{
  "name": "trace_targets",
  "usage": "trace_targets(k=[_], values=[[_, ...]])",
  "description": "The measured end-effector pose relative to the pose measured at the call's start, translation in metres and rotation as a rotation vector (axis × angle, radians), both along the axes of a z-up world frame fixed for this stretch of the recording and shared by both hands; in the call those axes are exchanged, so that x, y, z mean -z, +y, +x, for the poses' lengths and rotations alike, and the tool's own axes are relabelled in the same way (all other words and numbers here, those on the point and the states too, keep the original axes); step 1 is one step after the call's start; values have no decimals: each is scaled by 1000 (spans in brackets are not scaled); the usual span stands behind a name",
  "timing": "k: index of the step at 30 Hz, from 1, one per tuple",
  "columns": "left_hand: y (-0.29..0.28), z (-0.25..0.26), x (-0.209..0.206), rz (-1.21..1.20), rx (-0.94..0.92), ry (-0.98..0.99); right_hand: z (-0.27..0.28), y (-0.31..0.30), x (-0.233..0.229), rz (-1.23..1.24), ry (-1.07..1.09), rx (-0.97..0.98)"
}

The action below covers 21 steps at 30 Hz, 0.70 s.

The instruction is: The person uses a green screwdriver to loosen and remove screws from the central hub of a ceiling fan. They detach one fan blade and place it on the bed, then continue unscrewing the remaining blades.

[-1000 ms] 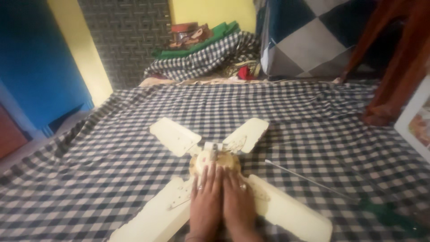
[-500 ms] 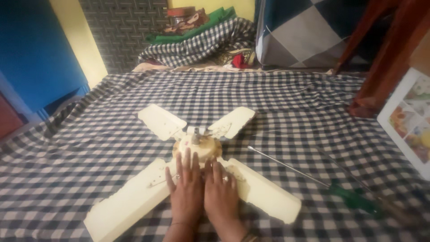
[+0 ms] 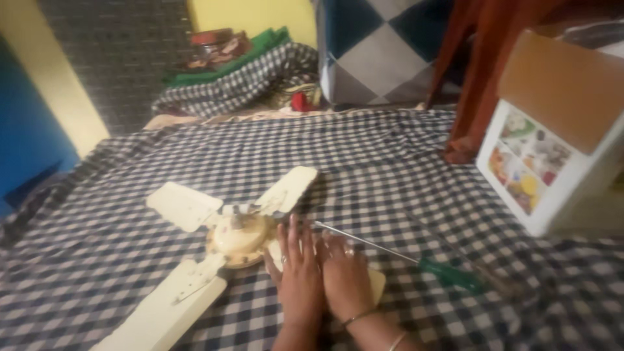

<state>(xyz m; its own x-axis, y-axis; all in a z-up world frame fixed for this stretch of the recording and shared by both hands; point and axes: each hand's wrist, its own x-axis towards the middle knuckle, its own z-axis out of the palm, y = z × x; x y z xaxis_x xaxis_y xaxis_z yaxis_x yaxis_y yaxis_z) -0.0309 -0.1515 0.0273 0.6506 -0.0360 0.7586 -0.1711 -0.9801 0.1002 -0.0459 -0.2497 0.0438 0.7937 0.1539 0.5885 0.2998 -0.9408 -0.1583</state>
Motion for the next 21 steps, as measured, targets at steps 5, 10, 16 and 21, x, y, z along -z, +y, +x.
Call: trace_targets(k=[5, 10, 16, 21], values=[[-45, 7, -22, 134, 74, 218, -1, -47, -13, -58, -53, 88], [-79, 4, -28, 173, 176, 326, 4, -80, -2, -38, 69, 185], [-97, 7, -10, 212, 229, 389, 15, -103, 28, -150, 157, 249], [-94, 8, 8, 109, 268, 577, 23, -99, 52, -140, 180, 311]])
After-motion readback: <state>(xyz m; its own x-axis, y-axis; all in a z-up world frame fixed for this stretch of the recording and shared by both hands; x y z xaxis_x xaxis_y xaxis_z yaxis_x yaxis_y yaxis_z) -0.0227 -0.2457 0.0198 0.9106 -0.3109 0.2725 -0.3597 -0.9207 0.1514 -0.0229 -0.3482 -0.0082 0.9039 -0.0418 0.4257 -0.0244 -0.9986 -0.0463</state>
